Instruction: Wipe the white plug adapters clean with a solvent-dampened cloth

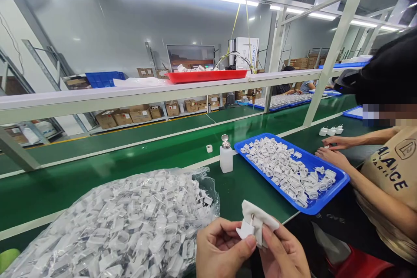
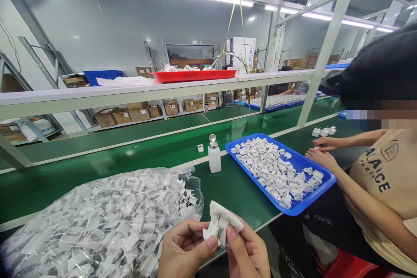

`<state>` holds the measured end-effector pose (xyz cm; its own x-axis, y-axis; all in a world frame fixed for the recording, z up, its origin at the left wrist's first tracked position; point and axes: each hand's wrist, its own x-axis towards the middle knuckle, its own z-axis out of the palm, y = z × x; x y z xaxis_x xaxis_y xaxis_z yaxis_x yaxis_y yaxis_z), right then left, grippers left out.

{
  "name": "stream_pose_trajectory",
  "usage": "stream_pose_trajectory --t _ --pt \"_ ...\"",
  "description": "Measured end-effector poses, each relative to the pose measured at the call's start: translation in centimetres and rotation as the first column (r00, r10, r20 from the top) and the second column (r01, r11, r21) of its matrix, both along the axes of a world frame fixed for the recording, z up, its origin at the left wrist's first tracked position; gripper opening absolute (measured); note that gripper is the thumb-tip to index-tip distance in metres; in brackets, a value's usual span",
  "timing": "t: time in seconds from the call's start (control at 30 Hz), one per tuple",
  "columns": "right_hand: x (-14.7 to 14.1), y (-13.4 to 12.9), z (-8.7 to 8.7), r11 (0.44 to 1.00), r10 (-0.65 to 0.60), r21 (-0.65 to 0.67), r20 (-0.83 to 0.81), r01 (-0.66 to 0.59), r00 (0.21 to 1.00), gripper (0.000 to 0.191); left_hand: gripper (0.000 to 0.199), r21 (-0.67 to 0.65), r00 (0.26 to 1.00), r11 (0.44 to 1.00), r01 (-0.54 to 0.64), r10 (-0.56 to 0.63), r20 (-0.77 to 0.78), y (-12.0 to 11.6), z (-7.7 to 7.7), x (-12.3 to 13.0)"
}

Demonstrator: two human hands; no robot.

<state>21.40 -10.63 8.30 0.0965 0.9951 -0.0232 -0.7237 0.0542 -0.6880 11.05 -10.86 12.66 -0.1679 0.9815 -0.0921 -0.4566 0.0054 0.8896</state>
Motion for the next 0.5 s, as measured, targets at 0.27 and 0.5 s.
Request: stream_pose_trajectory --t 0.27,0.5 --pt "1.4 1.0 -0.6 0.999 0.048 -0.012 0.075 -0.047 0.996 0.039 0.047 -0.012 0.980 0.989 0.151 -0.148 0.133 0.2 -0.1 -0.6" --pt "0.0 -0.9 1.7 0.843 -0.468 0.511 0.537 0.171 0.702 0.024 0.045 -0.005 0.986 0.994 0.112 -0.110 0.125 0.1 0.1 -0.6"
